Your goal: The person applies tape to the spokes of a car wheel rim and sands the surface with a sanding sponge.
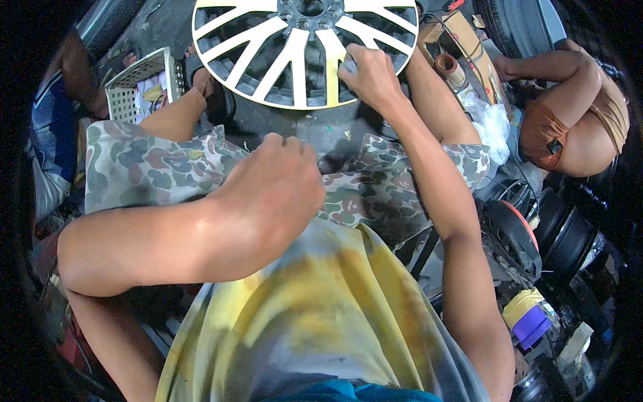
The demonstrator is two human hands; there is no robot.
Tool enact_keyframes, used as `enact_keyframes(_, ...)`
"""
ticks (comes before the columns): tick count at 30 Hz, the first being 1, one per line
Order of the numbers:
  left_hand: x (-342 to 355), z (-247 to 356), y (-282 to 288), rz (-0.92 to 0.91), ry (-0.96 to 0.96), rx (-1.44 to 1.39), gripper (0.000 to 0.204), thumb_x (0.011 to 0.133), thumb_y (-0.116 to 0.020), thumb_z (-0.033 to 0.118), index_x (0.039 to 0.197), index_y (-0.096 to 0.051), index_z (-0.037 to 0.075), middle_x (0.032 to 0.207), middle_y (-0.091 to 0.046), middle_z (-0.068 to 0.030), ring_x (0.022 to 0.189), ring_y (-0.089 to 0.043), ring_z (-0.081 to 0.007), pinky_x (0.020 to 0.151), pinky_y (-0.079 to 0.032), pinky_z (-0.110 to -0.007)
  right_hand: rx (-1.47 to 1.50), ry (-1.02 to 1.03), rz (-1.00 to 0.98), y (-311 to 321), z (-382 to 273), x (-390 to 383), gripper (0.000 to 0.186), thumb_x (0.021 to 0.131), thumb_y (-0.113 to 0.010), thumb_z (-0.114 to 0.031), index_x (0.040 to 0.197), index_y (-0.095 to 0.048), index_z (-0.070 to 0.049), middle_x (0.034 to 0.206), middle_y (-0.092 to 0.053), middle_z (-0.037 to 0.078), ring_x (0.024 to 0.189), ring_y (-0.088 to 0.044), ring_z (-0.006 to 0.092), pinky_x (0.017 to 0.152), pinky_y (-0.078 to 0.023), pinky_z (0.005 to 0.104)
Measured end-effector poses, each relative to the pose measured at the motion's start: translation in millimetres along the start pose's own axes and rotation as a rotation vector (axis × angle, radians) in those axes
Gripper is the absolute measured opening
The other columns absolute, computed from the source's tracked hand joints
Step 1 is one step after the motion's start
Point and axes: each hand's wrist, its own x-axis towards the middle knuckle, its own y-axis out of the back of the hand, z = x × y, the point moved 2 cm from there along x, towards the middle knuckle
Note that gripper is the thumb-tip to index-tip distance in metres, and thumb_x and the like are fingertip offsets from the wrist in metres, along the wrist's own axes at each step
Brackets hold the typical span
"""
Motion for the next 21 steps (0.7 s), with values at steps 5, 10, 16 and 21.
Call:
enact_keyframes(5,-2.0,-5.4,7.8,-0.051,0.0,-0.02,0.014,0.073,-0.068,0.012,0.083,-0.076,0.005,0.087,-0.065,-0.0141,0.089,-0.061,-0.0268,0.074,-0.04,-0.036,-0.028,-0.135,-0.114,3.0,5.0,-20.7,0.026,0.082,-0.073,-0.019,0.09,-0.067,0.005,0.079,-0.067,0.03,0.083,-0.068,0.048,0.076,-0.053,0.05)
enact_keyframes(10,-2.3,-4.1,1.6,0.018,-0.041,-0.027,0.015,0.072,-0.07,0.012,0.084,-0.075,0.004,0.088,-0.066,-0.0134,0.089,-0.062,-0.0263,0.073,-0.04,-0.036,-0.036,-0.061,-0.052,8.0,-2.9,0.9,0.029,0.082,-0.074,-0.021,0.095,-0.068,0.005,0.077,-0.066,0.031,0.08,-0.067,0.0485,0.073,-0.054,0.0481)
enact_keyframes(16,-7.4,0.2,-3.9,0.076,0.078,-0.019,0.017,0.071,-0.073,0.013,0.084,-0.076,0.004,0.088,-0.066,-0.0128,0.091,-0.062,-0.0257,0.072,-0.039,-0.036,-0.05,-0.169,-0.273,18.1,0.4,-25.8,0.025,0.081,-0.075,-0.018,0.09,-0.068,0.004,0.085,-0.07,0.03,0.088,-0.069,0.0475,0.081,-0.055,0.0501)
enact_keyframes(21,2.5,-0.4,0.3,-0.047,0.009,-0.077,0.018,0.068,-0.074,0.016,0.083,-0.076,0.005,0.088,-0.066,-0.0124,0.09,-0.062,-0.0249,0.072,-0.039,-0.036,-0.074,0.004,-0.122,4.4,1.3,-10.9,0.026,0.081,-0.075,-0.016,0.095,-0.065,0.003,0.082,-0.066,0.029,0.088,-0.068,0.0463,0.077,-0.053,0.0503)
